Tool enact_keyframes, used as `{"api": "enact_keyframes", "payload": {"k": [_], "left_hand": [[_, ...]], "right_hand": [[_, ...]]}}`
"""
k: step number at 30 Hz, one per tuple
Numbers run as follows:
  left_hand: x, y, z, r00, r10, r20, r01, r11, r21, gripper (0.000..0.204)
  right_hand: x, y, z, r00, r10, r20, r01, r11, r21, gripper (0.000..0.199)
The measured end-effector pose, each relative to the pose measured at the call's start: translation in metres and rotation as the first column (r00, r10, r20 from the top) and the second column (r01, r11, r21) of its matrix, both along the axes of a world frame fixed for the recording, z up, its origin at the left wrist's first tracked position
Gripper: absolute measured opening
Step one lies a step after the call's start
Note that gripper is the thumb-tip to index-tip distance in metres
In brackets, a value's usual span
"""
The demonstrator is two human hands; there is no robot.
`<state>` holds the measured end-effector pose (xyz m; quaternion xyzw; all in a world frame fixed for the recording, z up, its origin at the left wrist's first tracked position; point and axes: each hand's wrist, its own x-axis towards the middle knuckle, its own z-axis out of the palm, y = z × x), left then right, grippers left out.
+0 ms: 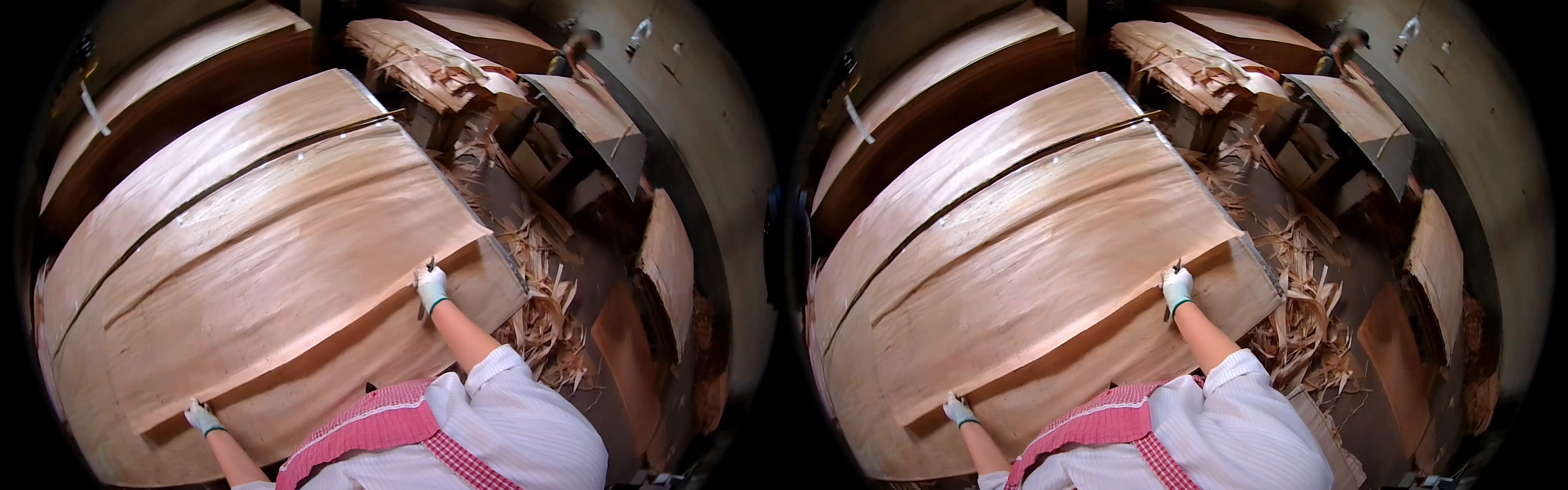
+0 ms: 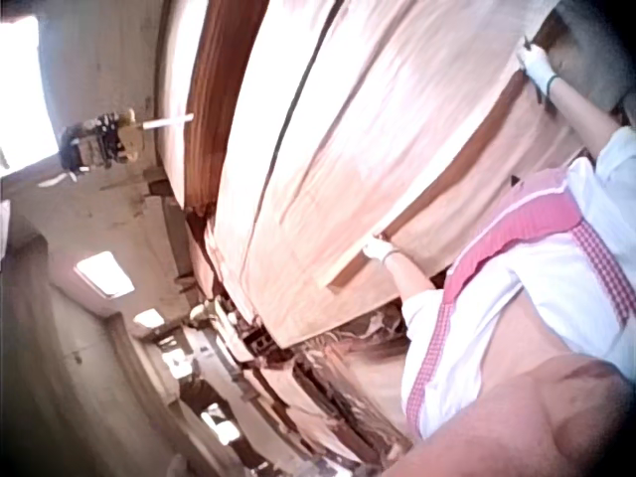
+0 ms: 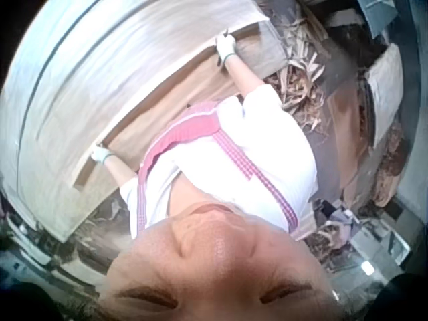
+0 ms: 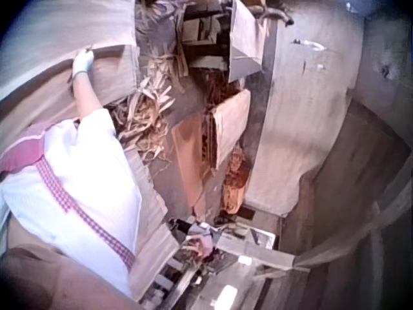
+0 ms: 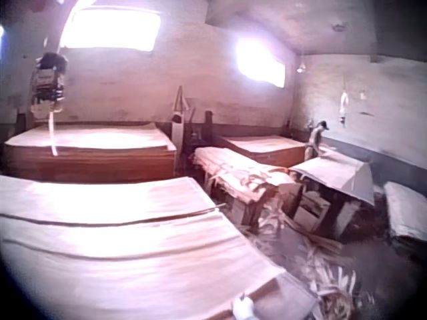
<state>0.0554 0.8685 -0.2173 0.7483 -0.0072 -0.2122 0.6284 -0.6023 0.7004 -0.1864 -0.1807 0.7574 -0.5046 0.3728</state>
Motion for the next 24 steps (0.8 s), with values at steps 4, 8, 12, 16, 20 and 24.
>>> {"api": "enact_keyframes", "payload": {"k": [4,8,12,16,20,24], "left_hand": [[0.007,0.013,-0.004,1.0,0.01,0.0,-0.01,0.999,0.046,0.02],[0.006,0.011,-0.004,1.0,-0.011,0.01,0.01,0.996,0.089,0.019],[0.007,0.011,-0.004,0.999,-0.022,0.046,0.016,0.992,0.123,0.017],[0.007,0.009,-0.008,0.998,0.012,0.057,-0.017,0.995,0.094,0.017],[0.003,0.002,-0.013,0.994,0.089,0.059,-0.093,0.993,0.067,0.015],[0.002,0.0,-0.015,0.998,0.038,0.055,-0.04,0.999,0.03,0.014]], "right_hand": [[0.006,0.002,-0.002,0.998,-0.023,-0.062,0.023,1.0,0.013,0.021],[-0.011,-0.001,-0.018,0.99,-0.062,-0.129,0.071,0.995,0.064,0.026],[-0.022,-0.009,-0.042,0.989,-0.056,-0.138,0.074,0.988,0.132,0.027],[-0.016,-0.005,-0.022,0.996,-0.055,-0.077,0.062,0.994,0.094,0.016],[-0.016,0.0,0.002,0.998,-0.048,-0.039,0.052,0.993,0.104,0.016],[-0.019,0.004,0.007,0.999,-0.043,-0.018,0.043,0.999,0.033,0.019]]}}
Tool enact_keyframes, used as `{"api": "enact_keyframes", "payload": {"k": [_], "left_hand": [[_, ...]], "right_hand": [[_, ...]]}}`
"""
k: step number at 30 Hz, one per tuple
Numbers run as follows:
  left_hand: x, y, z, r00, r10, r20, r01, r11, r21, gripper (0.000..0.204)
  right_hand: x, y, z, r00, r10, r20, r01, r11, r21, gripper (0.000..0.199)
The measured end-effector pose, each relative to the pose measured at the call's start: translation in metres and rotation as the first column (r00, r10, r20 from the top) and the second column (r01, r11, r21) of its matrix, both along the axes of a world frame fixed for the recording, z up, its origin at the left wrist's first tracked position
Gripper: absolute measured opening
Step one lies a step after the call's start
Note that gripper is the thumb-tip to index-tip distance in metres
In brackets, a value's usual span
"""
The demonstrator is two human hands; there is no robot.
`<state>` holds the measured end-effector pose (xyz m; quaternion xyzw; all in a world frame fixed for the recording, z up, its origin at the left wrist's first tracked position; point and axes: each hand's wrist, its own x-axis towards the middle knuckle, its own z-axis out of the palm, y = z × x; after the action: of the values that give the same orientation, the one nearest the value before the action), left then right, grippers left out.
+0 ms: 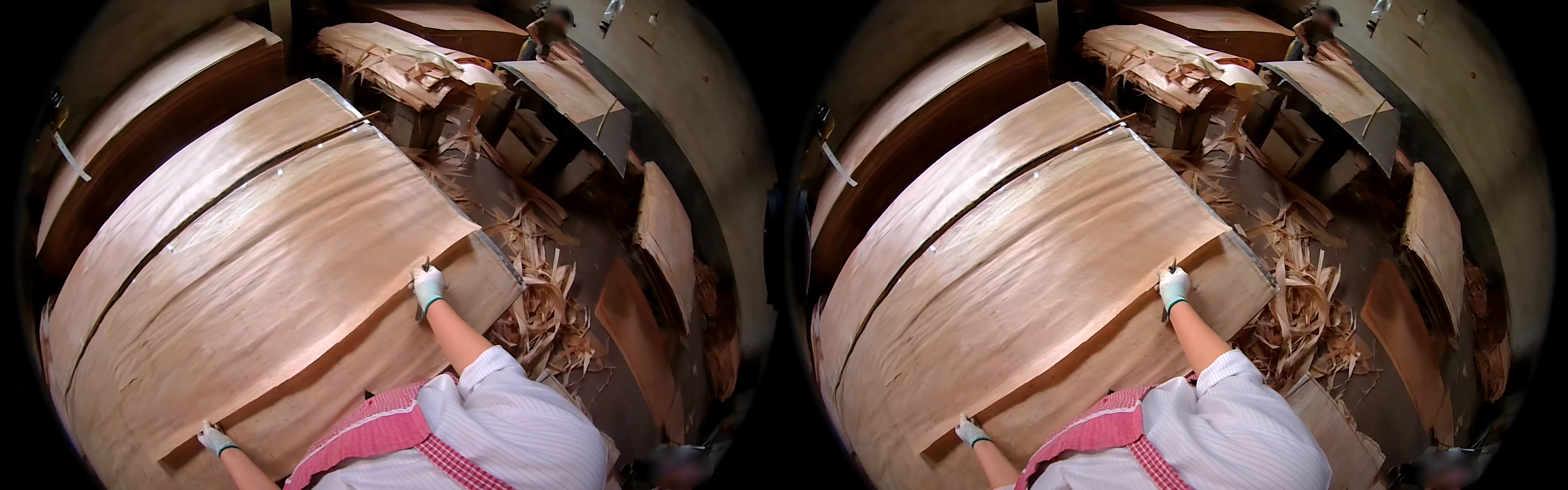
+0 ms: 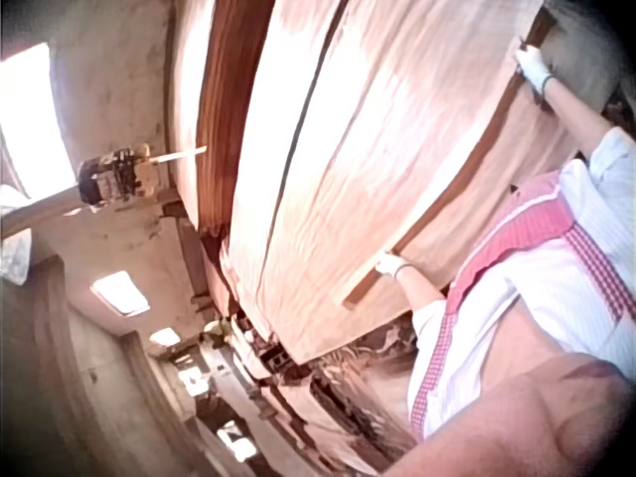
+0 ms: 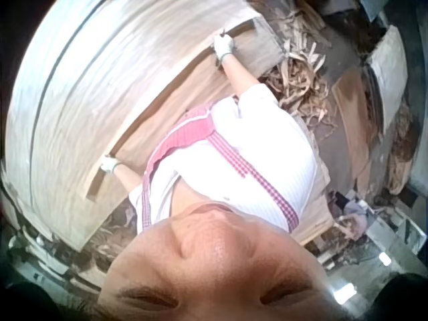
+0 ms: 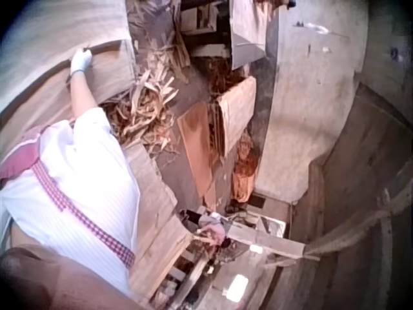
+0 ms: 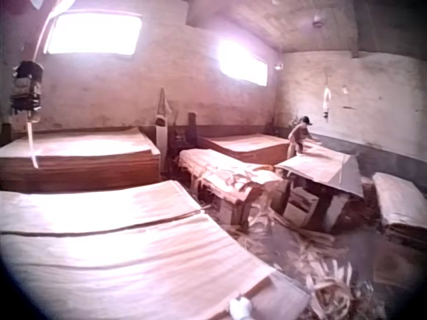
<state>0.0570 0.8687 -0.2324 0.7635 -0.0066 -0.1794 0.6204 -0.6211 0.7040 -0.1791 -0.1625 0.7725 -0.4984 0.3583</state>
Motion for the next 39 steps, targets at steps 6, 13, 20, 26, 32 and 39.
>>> {"api": "enact_keyframes", "payload": {"k": [6,13,20,26,32,39], "left_hand": [[0.027,0.047,0.004,0.999,-0.025,-0.025,0.02,0.983,-0.182,0.024],[-0.106,-0.011,0.057,0.884,-0.005,0.467,0.002,1.0,0.007,0.058],[-0.127,0.001,0.043,0.96,0.169,0.224,-0.174,0.985,0.0,0.039],[-0.068,-0.026,0.049,0.891,0.007,-0.453,-0.155,0.944,-0.291,0.027],[0.012,0.003,-0.011,0.954,0.063,-0.292,-0.107,0.984,-0.14,0.027],[-0.001,-0.002,-0.024,0.977,0.029,-0.211,-0.013,0.997,0.076,0.019]], "right_hand": [[0.003,0.011,0.002,0.971,0.199,0.133,-0.182,0.975,-0.132,0.025],[0.013,0.037,0.078,0.88,0.474,-0.029,-0.471,0.878,0.086,0.029],[0.022,0.005,0.038,0.801,0.597,0.052,-0.599,0.8,0.037,0.018],[-0.002,-0.006,-0.01,0.766,0.642,-0.034,-0.631,0.761,0.15,0.007],[0.026,-0.013,-0.003,0.417,0.744,-0.523,-0.683,0.636,0.36,0.034],[0.018,0.012,0.004,0.584,0.665,-0.465,-0.573,0.744,0.344,0.031]]}}
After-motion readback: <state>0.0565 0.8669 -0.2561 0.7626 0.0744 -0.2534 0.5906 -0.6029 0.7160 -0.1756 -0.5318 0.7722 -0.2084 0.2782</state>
